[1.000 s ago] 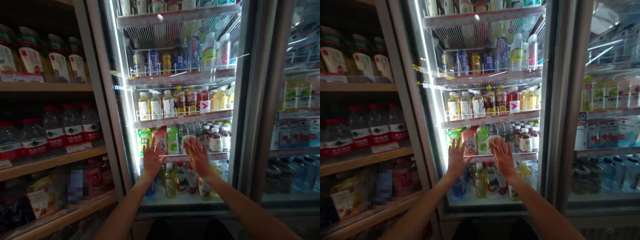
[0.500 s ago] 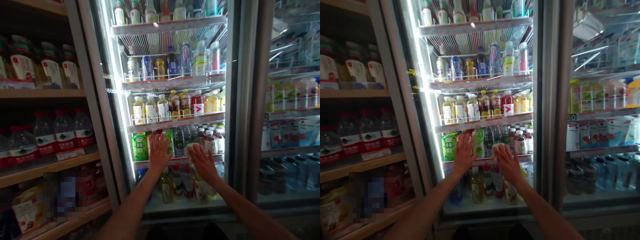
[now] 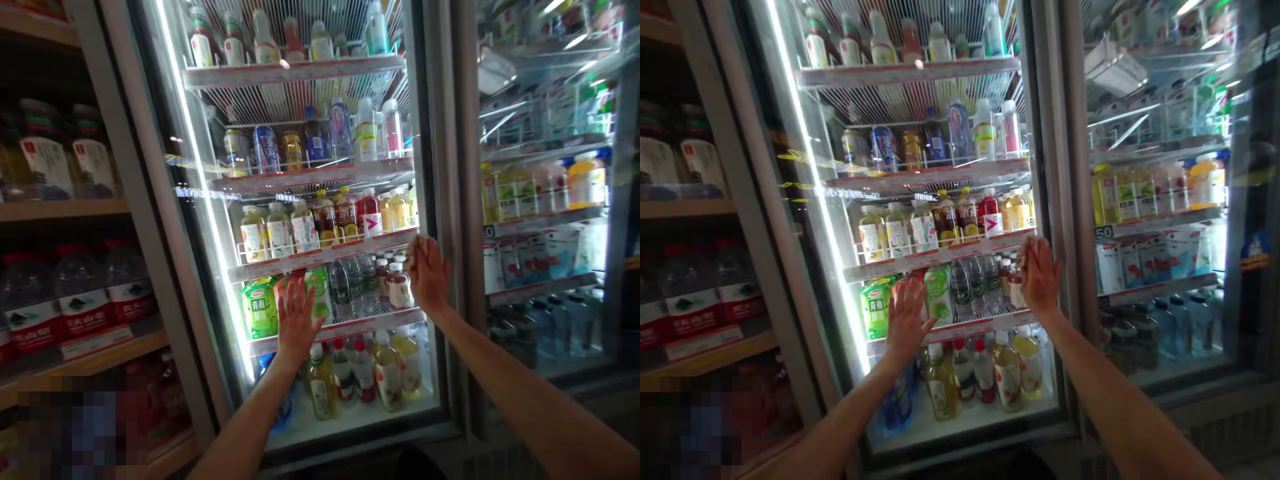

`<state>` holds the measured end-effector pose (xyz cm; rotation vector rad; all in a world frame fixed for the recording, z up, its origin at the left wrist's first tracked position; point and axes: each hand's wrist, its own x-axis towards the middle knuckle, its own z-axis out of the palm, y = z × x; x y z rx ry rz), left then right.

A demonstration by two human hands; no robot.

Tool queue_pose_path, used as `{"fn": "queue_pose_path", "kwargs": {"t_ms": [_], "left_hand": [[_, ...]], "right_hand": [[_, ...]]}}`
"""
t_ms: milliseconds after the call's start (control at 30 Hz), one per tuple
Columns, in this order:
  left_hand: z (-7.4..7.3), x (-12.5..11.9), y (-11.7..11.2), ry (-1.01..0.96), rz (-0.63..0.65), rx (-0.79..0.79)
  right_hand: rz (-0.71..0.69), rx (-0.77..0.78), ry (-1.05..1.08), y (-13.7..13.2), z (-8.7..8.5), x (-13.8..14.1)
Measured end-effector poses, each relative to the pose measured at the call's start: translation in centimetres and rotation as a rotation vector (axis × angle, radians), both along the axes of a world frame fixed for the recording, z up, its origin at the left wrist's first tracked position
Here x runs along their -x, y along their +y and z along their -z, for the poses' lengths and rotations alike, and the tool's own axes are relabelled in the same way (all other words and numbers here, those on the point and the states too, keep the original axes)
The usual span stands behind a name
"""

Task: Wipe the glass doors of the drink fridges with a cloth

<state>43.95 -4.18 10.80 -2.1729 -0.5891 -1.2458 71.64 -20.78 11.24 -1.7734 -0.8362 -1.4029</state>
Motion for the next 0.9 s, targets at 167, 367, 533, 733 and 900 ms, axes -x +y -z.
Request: {"fn": "queue_pose_path", "kwargs": {"t_ms": [167, 367, 533, 733, 900], "left_hand": [[0.0, -0.1, -0.2, -0.007, 0.01, 0.018], [0.1, -0.2, 0.0, -0.011, 0.02, 0.011], [0.2, -0.1, -0.1, 0.011, 0.003, 0.046], [0.0, -0.1, -0.4, 0.018, 0.0, 0.046], [0.2, 0.5, -0.3, 0.049, -0.004, 0.059]], "right_hand": [[-0.027, -0.001, -0.018, -1.7, 5.2, 0.3], [0.011, 0.038, 0.079, -1.2, 6.0, 1.3], [-0.065, 0.045, 0.009, 0.7, 2.9, 3.1], [-0.181, 0.256, -0.191, 2.0, 5.2, 7.4], [-0.196, 0.168, -0.179, 3.9, 2.4, 8.4]]}}
